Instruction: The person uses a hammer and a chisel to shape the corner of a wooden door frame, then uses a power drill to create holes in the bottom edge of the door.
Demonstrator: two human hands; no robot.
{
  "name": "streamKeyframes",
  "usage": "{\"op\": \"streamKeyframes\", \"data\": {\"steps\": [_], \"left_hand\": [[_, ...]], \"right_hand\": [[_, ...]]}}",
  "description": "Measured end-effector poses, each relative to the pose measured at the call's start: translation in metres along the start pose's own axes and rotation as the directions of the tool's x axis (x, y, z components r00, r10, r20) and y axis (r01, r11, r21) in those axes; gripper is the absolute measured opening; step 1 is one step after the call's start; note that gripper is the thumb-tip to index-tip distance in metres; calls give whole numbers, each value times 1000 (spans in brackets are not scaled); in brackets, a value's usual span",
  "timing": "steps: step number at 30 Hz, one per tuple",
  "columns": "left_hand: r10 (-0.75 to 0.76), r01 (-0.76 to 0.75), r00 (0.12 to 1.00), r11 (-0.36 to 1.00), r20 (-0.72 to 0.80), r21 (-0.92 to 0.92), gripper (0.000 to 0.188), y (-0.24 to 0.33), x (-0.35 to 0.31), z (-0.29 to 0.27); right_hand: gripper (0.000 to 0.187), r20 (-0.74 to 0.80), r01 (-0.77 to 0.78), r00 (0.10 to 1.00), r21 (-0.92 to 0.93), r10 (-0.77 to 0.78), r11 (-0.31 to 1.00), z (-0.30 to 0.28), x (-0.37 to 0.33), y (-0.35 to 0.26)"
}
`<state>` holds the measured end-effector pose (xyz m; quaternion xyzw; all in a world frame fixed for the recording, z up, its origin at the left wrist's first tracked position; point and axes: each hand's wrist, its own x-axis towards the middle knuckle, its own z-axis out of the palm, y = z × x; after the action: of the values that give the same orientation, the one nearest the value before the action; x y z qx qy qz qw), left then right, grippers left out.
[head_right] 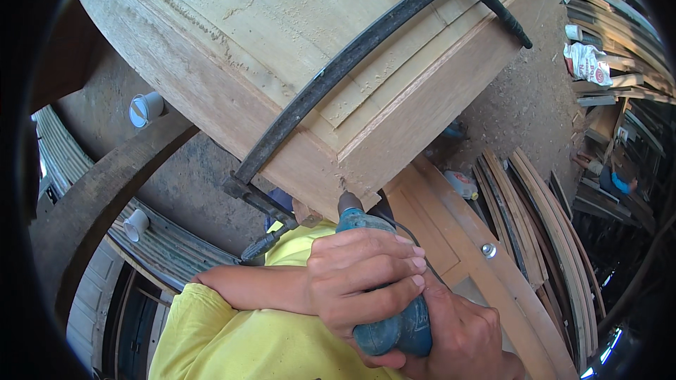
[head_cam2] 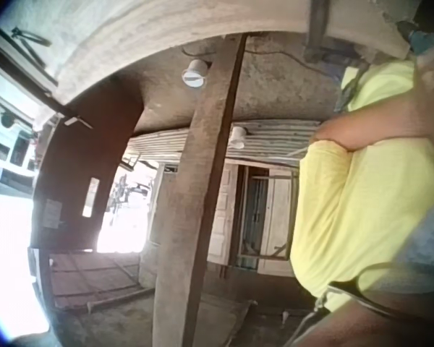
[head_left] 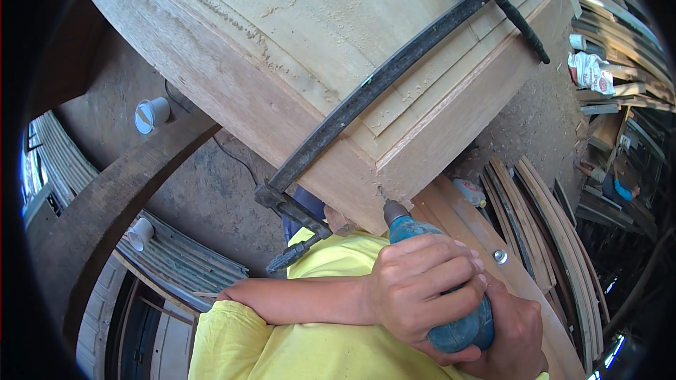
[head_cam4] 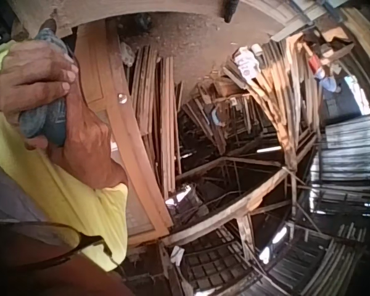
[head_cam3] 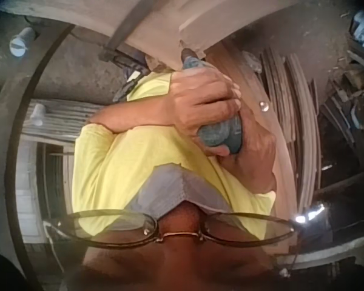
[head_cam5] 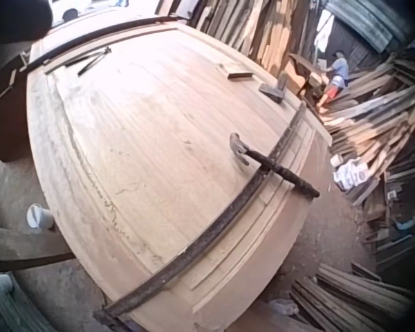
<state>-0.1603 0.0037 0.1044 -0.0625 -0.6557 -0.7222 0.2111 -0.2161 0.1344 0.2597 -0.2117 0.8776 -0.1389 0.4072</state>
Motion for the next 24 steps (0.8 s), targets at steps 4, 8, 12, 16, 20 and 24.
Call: {"op": "streamKeyframes", "data": {"steps": [4, 8, 12, 16, 20, 24], "left_hand": [[3, -3, 1000, 1000, -3, 9, 66, 0, 0, 0], [9, -9, 1000, 1000, -21, -23, 58, 0, 3, 1], [19, -20, 999, 1000, -37, -22, 57, -2, 2, 1], [10, -11, 999, 1000, -39, -13, 57, -2, 1, -2], [31, -31, 997, 999, -64, 9, 57, -7, -3, -1], [42, -40, 996, 999, -77, 23, 58, -10, -7, 1]], "right_hand": [[80, 13, -2, 1000, -1, 2, 1000, -1, 0, 0], [83, 16, 13, 1000, -16, -13, 1000, 0, -1, 5], [88, 27, 28, 999, -14, -28, 1000, -1, 1, 6], [91, 38, 34, 999, -19, -33, 999, -2, 5, 5], [93, 24, 57, 998, -25, -56, 998, 2, 9, 6], [96, 62, 72, 996, -43, -70, 996, 1, 8, 9]]}}
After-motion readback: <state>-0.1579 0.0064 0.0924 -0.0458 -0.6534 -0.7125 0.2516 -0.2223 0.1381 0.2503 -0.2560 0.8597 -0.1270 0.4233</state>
